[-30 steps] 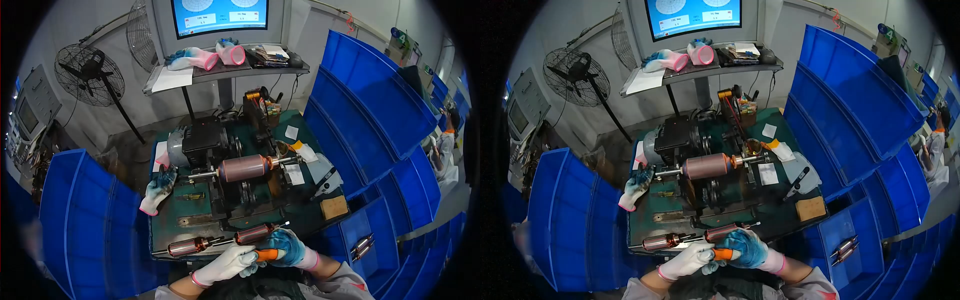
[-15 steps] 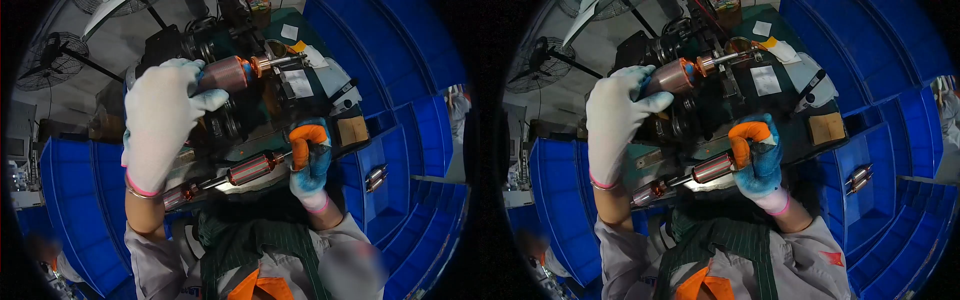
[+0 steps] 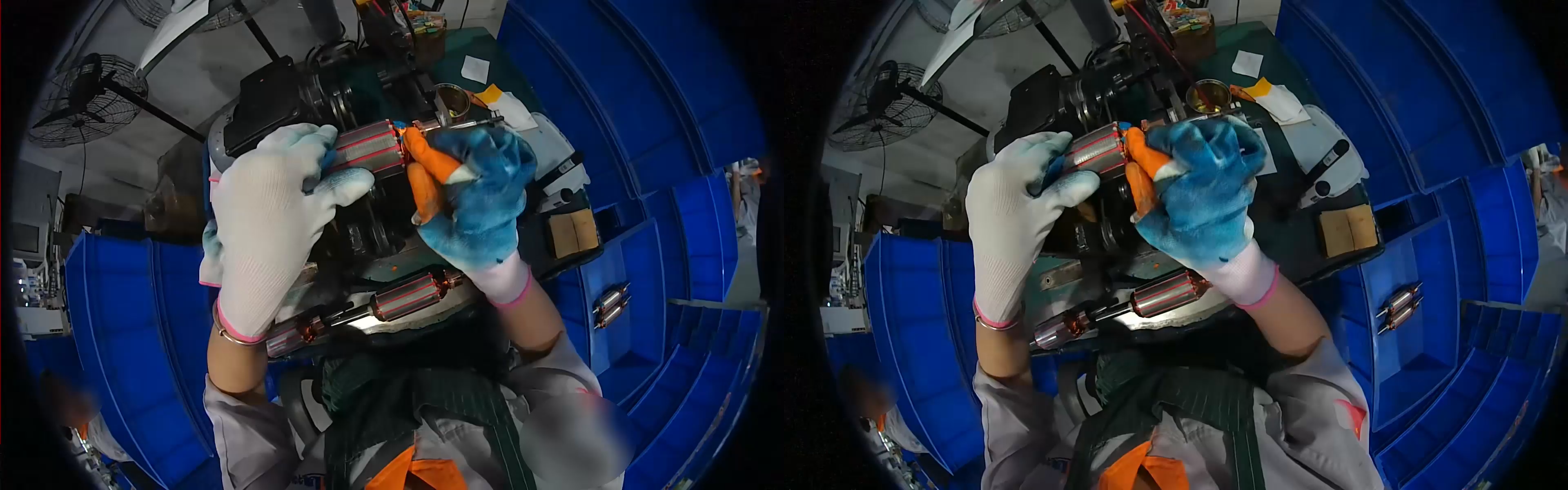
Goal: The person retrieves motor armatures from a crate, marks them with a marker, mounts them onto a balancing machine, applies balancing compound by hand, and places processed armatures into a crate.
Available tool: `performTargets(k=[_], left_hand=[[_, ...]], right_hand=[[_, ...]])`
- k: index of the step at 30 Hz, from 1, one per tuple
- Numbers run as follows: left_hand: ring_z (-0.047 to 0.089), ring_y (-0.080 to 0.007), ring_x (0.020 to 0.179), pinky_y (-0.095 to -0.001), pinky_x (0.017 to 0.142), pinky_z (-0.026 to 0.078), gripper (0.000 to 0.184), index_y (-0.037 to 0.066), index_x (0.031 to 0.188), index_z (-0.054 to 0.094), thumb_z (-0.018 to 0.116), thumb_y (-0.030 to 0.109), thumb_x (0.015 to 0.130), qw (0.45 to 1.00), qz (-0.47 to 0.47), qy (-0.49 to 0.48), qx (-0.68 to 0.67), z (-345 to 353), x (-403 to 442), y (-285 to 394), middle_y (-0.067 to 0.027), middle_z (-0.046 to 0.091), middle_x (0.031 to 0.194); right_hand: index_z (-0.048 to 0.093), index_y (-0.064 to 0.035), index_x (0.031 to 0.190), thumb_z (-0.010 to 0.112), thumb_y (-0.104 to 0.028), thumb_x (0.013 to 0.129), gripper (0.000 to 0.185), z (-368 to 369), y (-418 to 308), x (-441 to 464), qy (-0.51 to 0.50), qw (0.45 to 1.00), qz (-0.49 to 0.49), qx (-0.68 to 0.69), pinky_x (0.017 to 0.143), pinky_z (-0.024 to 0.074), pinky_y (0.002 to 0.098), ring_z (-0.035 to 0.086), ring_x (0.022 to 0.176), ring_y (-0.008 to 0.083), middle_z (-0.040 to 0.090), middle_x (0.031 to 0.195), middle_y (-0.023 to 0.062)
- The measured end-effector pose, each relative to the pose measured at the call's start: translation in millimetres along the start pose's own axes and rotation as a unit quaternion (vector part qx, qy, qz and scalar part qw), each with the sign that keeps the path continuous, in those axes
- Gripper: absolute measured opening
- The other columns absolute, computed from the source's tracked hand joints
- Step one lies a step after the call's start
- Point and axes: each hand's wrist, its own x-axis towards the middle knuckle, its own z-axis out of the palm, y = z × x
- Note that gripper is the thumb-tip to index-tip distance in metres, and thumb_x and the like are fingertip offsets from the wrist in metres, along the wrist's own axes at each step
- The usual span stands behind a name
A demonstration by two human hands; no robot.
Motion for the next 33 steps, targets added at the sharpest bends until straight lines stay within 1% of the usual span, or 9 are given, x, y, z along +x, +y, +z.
performTargets(k=[3, 7, 9, 12, 18, 26, 28, 31, 33], left_hand=[[0.060, -0.0264, 0.073, -0.0333, 0.060, 0.047, 0.039, 0.004, 0.092, 0.064, 0.069, 0.032, 0.064, 1.000, -0.004, -0.012, -0.007, 0, 0, 2, -0.0085, 0.062, 0.086], [0.060, -0.0290, 0.082, -0.0323, 0.069, 0.047, 0.047, 0.001, 0.090, 0.064, 0.072, 0.037, 0.061, 0.998, -0.031, -0.023, -0.053, -4, -1, 3, -0.0144, 0.062, 0.093], [0.060, -0.0283, 0.085, -0.0324, 0.072, 0.047, 0.044, 0.000, 0.091, 0.064, 0.072, 0.032, 0.061, 0.998, -0.035, -0.013, -0.044, 0, -3, 3, -0.0129, 0.062, 0.094], [0.060, -0.0219, 0.074, -0.0306, 0.061, 0.048, 0.040, 0.006, 0.095, 0.065, 0.069, 0.031, 0.064, 1.000, 0.007, 0.016, 0.004, 0, -8, 6, -0.0063, 0.061, 0.095], [0.060, -0.0207, 0.068, -0.0293, 0.055, 0.046, 0.047, 0.005, 0.098, 0.063, 0.072, 0.029, 0.058, 0.989, 0.049, 0.074, 0.118, 8, -19, 16, -0.0078, 0.062, 0.094], [0.059, -0.0205, 0.066, -0.0301, 0.052, 0.044, 0.051, 0.002, 0.101, 0.058, 0.072, 0.025, 0.057, 0.984, 0.067, 0.094, 0.134, 12, -25, 17, -0.0106, 0.061, 0.096], [0.059, -0.0207, 0.067, -0.0299, 0.053, 0.045, 0.048, 0.003, 0.097, 0.059, 0.073, 0.025, 0.057, 0.991, 0.058, 0.103, 0.056, 10, -24, 13, -0.0099, 0.061, 0.095], [0.058, -0.0217, 0.065, -0.0280, 0.055, 0.044, 0.019, 0.003, 0.074, 0.061, 0.068, 0.020, 0.068, 0.937, 0.033, 0.193, -0.290, 6, -31, 7, -0.0098, 0.061, 0.077], [0.054, -0.0239, 0.061, -0.0309, 0.057, 0.042, 0.018, 0.001, 0.068, 0.058, 0.059, 0.017, 0.076, 0.849, 0.019, 0.096, -0.519, -11, -48, 26, -0.0116, 0.055, 0.065]], right_hand=[[0.051, -0.0117, 0.099, 0.064, -0.018, 0.056, 0.046, 10, 0, -7, -0.032, 0.989, -0.065, -0.125, 0.090, 0.0300, 0.0359, 0.048, 0.090, 0.0208, 0.050, 0.094, 0.0005], [0.052, -0.0137, 0.101, 0.062, -0.019, 0.059, 0.043, -7, 26, 12, -0.050, 0.987, -0.098, 0.116, 0.090, 0.0322, 0.0356, 0.049, 0.088, 0.0211, 0.050, 0.092, 0.0015], [0.052, -0.0121, 0.097, 0.059, -0.019, 0.061, 0.037, 11, 7, -8, 0.018, 0.995, -0.077, -0.059, 0.084, 0.0355, 0.0372, 0.050, 0.085, 0.0209, 0.051, 0.099, 0.0036], [0.052, -0.0118, 0.095, 0.058, -0.019, 0.062, 0.035, -8, 5, 0, -0.130, 0.977, -0.069, -0.155, 0.089, 0.0352, 0.0358, 0.050, 0.086, 0.0184, 0.051, 0.100, 0.0014], [0.052, -0.0087, 0.099, 0.062, -0.015, 0.053, 0.047, -6, 23, 2, -0.007, 0.997, -0.077, -0.015, 0.084, 0.0306, 0.0337, 0.047, 0.087, 0.0196, 0.051, 0.095, 0.0010], [0.057, -0.0112, 0.084, 0.067, -0.020, 0.044, 0.042, -7, 2, 10, -0.046, 0.997, -0.040, -0.044, 0.079, 0.0338, 0.0376, 0.049, 0.085, 0.0216, 0.050, 0.092, 0.0024], [0.059, -0.0098, 0.085, 0.065, -0.009, 0.045, 0.041, -15, -11, 20, -0.048, 0.983, -0.084, -0.155, 0.074, 0.0375, 0.0354, 0.050, 0.079, 0.0227, 0.052, 0.088, 0.0018], [0.063, -0.0042, 0.084, 0.064, 0.003, 0.058, 0.027, -22, 4, 29, -0.068, 0.987, -0.028, 0.143, 0.068, 0.0445, 0.0337, 0.055, 0.085, 0.0262, 0.057, 0.094, 0.0053], [0.066, -0.0060, 0.093, 0.064, 0.005, 0.067, 0.028, -47, -33, 35, -0.073, 0.955, 0.035, 0.286, 0.080, 0.0396, 0.0316, 0.054, 0.092, 0.0226, 0.058, 0.099, 0.0068]])
